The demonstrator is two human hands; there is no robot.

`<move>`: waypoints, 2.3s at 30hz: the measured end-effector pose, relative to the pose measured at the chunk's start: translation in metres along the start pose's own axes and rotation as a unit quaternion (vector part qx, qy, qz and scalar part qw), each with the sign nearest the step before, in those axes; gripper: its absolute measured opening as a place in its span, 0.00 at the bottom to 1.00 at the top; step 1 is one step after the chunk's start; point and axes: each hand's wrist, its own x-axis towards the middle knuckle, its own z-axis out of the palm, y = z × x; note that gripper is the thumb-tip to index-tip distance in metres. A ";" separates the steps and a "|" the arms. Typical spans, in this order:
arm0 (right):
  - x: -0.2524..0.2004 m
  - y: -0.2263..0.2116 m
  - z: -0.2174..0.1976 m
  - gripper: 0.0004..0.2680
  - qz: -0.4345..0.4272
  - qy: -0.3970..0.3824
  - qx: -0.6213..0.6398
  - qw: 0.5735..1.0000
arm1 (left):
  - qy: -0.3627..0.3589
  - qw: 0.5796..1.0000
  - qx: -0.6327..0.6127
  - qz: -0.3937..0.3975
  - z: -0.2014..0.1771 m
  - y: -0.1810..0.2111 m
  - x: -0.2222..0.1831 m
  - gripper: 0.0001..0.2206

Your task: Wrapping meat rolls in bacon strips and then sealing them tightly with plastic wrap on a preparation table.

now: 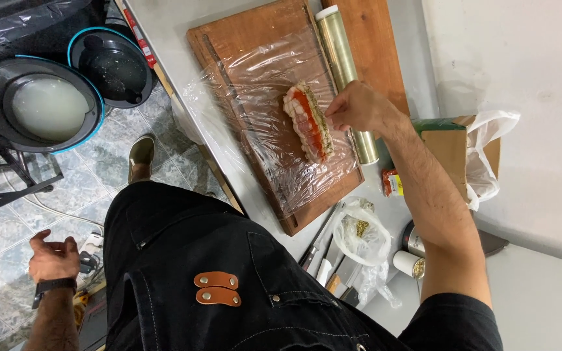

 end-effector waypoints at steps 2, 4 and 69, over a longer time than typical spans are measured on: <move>-0.002 0.013 0.004 0.03 -0.009 0.000 -0.030 1.000 | 0.006 1.000 0.009 0.009 0.005 -0.006 0.004 0.22; -0.009 0.022 0.010 0.03 -0.016 -0.001 -0.058 0.998 | 0.011 1.000 0.019 0.019 0.006 -0.007 0.002 0.22; -0.058 0.072 0.109 0.06 -0.060 0.330 0.012 0.942 | -0.048 0.966 0.090 0.239 -0.067 0.122 0.175 0.29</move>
